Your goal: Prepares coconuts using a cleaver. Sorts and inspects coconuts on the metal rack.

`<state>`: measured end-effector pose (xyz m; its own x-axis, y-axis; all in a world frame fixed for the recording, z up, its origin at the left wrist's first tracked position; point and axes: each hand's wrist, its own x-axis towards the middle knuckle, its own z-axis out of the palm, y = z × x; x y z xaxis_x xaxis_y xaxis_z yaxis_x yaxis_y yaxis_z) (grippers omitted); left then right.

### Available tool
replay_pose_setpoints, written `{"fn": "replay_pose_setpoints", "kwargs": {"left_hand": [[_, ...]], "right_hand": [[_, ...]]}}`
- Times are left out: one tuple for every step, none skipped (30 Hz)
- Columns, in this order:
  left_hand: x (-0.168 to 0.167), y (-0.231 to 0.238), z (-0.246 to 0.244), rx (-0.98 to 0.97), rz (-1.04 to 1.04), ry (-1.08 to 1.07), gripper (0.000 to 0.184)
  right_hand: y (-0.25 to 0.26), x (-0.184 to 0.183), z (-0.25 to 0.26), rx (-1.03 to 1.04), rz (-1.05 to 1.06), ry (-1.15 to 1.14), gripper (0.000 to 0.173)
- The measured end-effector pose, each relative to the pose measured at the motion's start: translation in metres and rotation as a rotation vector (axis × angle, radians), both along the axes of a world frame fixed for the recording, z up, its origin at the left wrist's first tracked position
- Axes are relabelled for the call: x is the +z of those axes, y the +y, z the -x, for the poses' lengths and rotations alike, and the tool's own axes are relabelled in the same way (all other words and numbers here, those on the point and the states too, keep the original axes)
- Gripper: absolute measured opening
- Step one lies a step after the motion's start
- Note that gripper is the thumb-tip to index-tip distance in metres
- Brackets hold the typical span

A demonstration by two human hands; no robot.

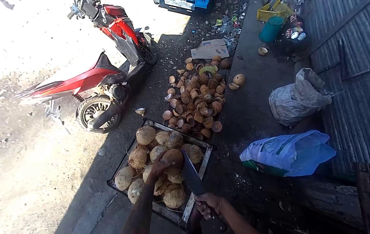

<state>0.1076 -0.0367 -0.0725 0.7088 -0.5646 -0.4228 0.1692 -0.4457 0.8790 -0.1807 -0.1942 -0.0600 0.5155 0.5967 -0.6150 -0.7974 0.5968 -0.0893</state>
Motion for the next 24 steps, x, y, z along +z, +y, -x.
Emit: {"fn": "replay_pose_setpoints", "kwargs": {"left_hand": [[0.001, 0.005, -0.001, -0.001, 0.050, 0.029, 0.096], [0.001, 0.009, -0.002, -0.004, 0.094, 0.059, 0.098], [0.001, 0.011, -0.001, -0.007, 0.127, 0.088, 0.100], [0.001, 0.012, 0.000, -0.005, 0.149, 0.114, 0.103], [0.001, 0.011, 0.001, -0.001, 0.157, 0.137, 0.106], [0.001, 0.011, 0.001, -0.003, 0.164, 0.151, 0.110], [-0.001, 0.011, 0.000, -0.007, 0.169, 0.159, 0.114], [-0.003, 0.012, -0.002, -0.015, 0.179, 0.167, 0.117], [-0.005, 0.013, -0.002, -0.026, 0.187, 0.178, 0.120], [-0.005, 0.013, -0.002, -0.034, 0.191, 0.187, 0.121], [-0.004, 0.014, -0.002, -0.040, 0.193, 0.193, 0.121], [-0.004, 0.014, -0.004, -0.045, 0.190, 0.192, 0.121], [-0.004, 0.013, -0.004, -0.053, 0.188, 0.185, 0.120], [-0.003, 0.013, -0.003, -0.052, 0.179, 0.169, 0.118], [0.000, 0.011, 0.000, -0.036, 0.149, 0.139, 0.115], [0.005, 0.005, 0.007, -0.002, 0.102, 0.101, 0.109], [0.010, -0.001, 0.016, 0.057, 0.061, 0.071, 0.103], [0.012, -0.007, 0.028, 0.137, 0.041, 0.066, 0.096], [0.012, -0.010, 0.042, 0.220, 0.048, 0.105, 0.090], [0.011, -0.009, 0.057, 0.290, 0.072, 0.176, 0.087], [0.009, -0.006, 0.071, 0.339, 0.116, 0.244, 0.086], [0.006, -0.003, 0.081, 0.355, 0.174, 0.304, 0.089], [0.002, 0.004, 0.087, 0.354, 0.215, 0.326, 0.098], [0.000, 0.011, 0.089, 0.344, 0.227, 0.326, 0.105]], "right_hand": [[-0.001, -0.004, 0.003, 0.006, -0.049, -0.018, 0.036], [-0.002, -0.007, 0.006, 0.004, -0.095, -0.027, 0.035], [-0.003, -0.010, 0.009, -0.002, -0.135, -0.035, 0.035], [-0.004, -0.011, 0.012, -0.010, -0.166, -0.040, 0.036], [-0.006, -0.010, 0.014, -0.022, -0.194, -0.046, 0.035], [-0.007, -0.012, 0.015, -0.033, -0.217, -0.058, 0.034], [-0.006, -0.015, 0.017, -0.048, -0.236, -0.068, 0.033], [-0.004, -0.017, 0.019, -0.062, -0.249, -0.076, 0.032], [-0.002, -0.019, 0.021, -0.067, -0.263, -0.081, 0.031], [-0.001, -0.019, 0.023, -0.071, -0.279, -0.083, 0.031], [0.000, -0.021, 0.024, -0.075, -0.292, -0.080, 0.031], [0.001, -0.024, 0.025, -0.079, -0.299, -0.080, 0.030], [0.001, -0.026, 0.025, -0.074, -0.272, -0.078, 0.030], [0.001, -0.025, 0.024, -0.063, -0.183, -0.065, 0.031], [0.004, -0.021, 0.022, -0.054, -0.021, -0.035, 0.031], [0.012, -0.015, 0.018, -0.064, 0.186, 0.010, 0.030], [0.024, -0.008, 0.013, -0.097, 0.381, 0.046, 0.029], [0.039, 0.003, 0.007, -0.144, 0.537, 0.074, 0.029], [0.056, 0.014, 0.001, -0.186, 0.657, 0.102, 0.030], [0.072, 0.023, -0.004, -0.202, 0.747, 0.123, 0.031], [0.085, 0.027, -0.010, -0.199, 0.820, 0.127, 0.032], [0.093, 0.026, -0.015, -0.177, 0.875, 0.120, 0.033], [0.096, 0.023, -0.018, -0.150, 0.896, 0.112, 0.033], [0.096, 0.019, -0.019, -0.118, 0.886, 0.113, 0.033]]}}
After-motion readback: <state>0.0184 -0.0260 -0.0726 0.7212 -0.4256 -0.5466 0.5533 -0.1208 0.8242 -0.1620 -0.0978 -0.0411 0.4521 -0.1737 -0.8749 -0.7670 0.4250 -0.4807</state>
